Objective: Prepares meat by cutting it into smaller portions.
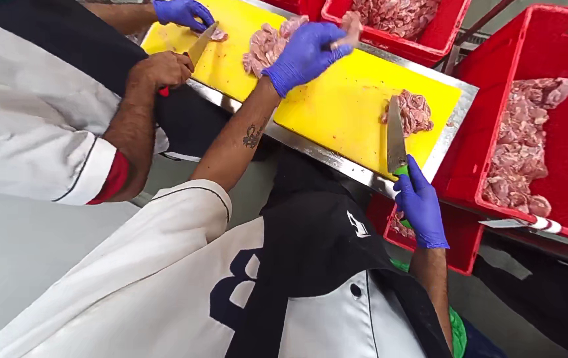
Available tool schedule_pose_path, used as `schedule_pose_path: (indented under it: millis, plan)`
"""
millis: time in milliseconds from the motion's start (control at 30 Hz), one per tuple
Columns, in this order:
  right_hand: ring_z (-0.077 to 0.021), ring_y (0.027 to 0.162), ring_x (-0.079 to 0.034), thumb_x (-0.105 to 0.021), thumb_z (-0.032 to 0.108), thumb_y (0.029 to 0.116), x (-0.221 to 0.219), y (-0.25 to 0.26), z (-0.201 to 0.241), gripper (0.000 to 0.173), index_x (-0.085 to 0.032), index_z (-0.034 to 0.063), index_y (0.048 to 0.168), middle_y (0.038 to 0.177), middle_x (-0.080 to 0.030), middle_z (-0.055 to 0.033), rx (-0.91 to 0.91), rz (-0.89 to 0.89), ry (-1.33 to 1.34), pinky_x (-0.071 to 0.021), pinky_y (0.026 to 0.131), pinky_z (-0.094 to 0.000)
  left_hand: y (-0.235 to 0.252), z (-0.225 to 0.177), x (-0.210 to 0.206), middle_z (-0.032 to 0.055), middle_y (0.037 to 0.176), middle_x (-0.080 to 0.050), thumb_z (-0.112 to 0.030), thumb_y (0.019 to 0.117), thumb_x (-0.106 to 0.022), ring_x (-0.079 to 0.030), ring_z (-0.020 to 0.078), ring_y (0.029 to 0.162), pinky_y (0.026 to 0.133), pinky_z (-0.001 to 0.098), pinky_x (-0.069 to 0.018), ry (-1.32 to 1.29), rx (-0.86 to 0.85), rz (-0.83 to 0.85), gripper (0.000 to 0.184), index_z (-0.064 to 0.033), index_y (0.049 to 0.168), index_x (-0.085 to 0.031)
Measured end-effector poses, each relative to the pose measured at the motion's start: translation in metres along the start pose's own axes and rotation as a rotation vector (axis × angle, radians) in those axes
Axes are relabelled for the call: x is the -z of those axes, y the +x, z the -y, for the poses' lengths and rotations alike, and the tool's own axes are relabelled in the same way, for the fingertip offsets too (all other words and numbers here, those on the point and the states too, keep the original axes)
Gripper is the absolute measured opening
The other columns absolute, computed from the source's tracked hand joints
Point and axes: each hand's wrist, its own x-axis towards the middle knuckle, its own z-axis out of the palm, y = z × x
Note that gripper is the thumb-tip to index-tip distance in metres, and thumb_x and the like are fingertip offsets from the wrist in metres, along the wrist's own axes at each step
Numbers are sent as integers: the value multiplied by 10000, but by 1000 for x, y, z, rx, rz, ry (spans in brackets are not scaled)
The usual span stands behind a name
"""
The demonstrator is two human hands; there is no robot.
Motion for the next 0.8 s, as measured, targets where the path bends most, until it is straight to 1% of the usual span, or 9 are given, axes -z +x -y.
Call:
schedule_pose_path:
  millis: [67,167,233,333,433,500,567,700,800]
  plan:
    - [-122,477,-522,-426,274,1098,6,-5,4,525,-348,220,1614,866,-644,-41,-16,-52,40,-478,403,-300,-31,-8,-57,141,1225,-698,-387,1057,-528,-630,307,1211,1064,507,-482,175,-43,238,391,-113,1251,-729]
    - [-115,485,-523,-433,241,1093,8,-10,12,530,-344,190,1613,850,-639,-25,31,-115,103,-474,407,-280,-99,-27,-140,155,1502,-519,-458,1013,-574,-411,385,1442,1135,586,-377,237,16,455,577,-141,1494,-546]
    - [-99,496,-526,-423,229,1088,4,-14,18,542,-324,194,1620,860,-633,-14,63,-104,90,-479,422,-269,-124,-36,-151,104,1512,-539,-400,1027,-552,-375,341,1487,1147,533,-380,177,-12,412,474,-159,1428,-622]
    - [-106,521,-537,-403,250,1089,-16,-13,23,542,-321,238,1625,880,-649,-21,95,41,12,-501,454,-304,-118,-34,-134,82,1242,-713,-250,1038,-562,-610,234,1273,1090,441,-490,-44,10,265,284,-101,1174,-762]
    - [-135,552,-568,-372,299,1101,-39,8,15,529,-313,302,1626,908,-671,-27,79,161,-51,-531,502,-349,-73,-4,-125,91,1258,-711,-248,1005,-612,-640,208,1240,1104,400,-501,-50,188,-36,303,-91,1234,-731]
    - [-136,552,-560,-378,301,1100,-42,19,1,527,-324,282,1624,918,-671,-38,35,117,-40,-519,501,-346,-47,22,-129,88,1385,-635,-410,948,-668,-563,270,1323,1107,462,-473,114,322,59,469,-157,1343,-674]
    - [-143,550,-552,-382,299,1097,-38,23,-2,527,-332,273,1621,911,-665,-46,15,29,-74,-512,501,-357,-33,32,-135,106,1332,-632,-493,875,-713,-552,329,1285,1048,532,-476,197,413,189,490,-168,1243,-716]
    - [-218,723,-654,-380,269,1089,-42,11,23,532,-343,240,1619,929,-698,-105,138,-44,-324,-555,692,-461,-27,24,-127,121,1094,-728,-387,870,-734,-692,312,1078,928,556,-550,127,516,294,400,-114,1157,-676]
    - [-292,756,-674,-374,238,1085,-51,0,45,533,-350,220,1617,878,-701,-139,260,1,-491,-550,729,-528,-33,24,-124,121,1122,-732,-341,892,-725,-701,296,1082,952,542,-553,53,546,274,403,-106,1215,-668]
